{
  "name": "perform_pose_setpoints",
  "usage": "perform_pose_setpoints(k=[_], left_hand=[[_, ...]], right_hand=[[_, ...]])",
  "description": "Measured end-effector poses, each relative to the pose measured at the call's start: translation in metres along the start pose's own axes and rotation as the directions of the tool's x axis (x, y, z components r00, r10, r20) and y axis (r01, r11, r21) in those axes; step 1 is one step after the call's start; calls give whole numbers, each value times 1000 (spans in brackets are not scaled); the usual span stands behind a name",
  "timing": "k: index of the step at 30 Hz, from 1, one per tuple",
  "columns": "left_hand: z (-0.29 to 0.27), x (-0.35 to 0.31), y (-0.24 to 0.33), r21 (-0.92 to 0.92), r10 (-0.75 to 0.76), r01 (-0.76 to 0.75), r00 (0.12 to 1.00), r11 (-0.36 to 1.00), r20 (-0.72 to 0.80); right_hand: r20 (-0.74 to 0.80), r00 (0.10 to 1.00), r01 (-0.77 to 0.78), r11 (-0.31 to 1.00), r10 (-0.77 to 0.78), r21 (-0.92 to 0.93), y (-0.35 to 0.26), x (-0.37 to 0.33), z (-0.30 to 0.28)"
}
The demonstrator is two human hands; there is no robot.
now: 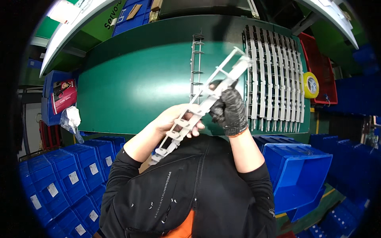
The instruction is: The person repeatedly retrieves plastic components from a conveyor belt, deburrs them using a small blade, and arranges the finished pieces into a stack on the workbench.
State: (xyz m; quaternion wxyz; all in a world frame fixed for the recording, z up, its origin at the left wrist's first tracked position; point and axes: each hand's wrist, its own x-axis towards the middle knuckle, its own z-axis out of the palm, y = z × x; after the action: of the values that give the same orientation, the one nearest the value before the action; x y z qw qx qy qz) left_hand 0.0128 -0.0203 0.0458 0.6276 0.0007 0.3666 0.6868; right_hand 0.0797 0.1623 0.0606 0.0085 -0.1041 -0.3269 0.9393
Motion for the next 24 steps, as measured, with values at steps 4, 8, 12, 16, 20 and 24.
perform_pose_setpoints(k=[4, 8, 12, 16, 20, 24], left_hand=[[-18, -24, 9, 570, 256, -204, 967, 796, -13], [-3, -28, 18, 620, 269, -221, 963, 753, 15], [-6, -29, 22, 526, 161, -143, 987, 838, 12], [-7, -27, 23, 466, 91, -104, 995, 879, 49], [-5, -25, 22, 425, 9, -49, 995, 904, 97], [1, -23, 23, 402, 2, -39, 996, 915, 92]], right_hand=[[-82, 954, 295, 950, -287, 106, -41, 10, -10], [-310, 863, 415, 910, -398, -13, -53, 13, 21], [-423, 853, 248, 950, -307, -189, -39, 7, -20], [-63, 948, 145, 595, -314, -791, -12, -17, -20], [-28, 877, 286, 568, -479, -772, -16, -10, -18], [-29, 880, 228, 476, -473, -850, -18, -13, -24]])
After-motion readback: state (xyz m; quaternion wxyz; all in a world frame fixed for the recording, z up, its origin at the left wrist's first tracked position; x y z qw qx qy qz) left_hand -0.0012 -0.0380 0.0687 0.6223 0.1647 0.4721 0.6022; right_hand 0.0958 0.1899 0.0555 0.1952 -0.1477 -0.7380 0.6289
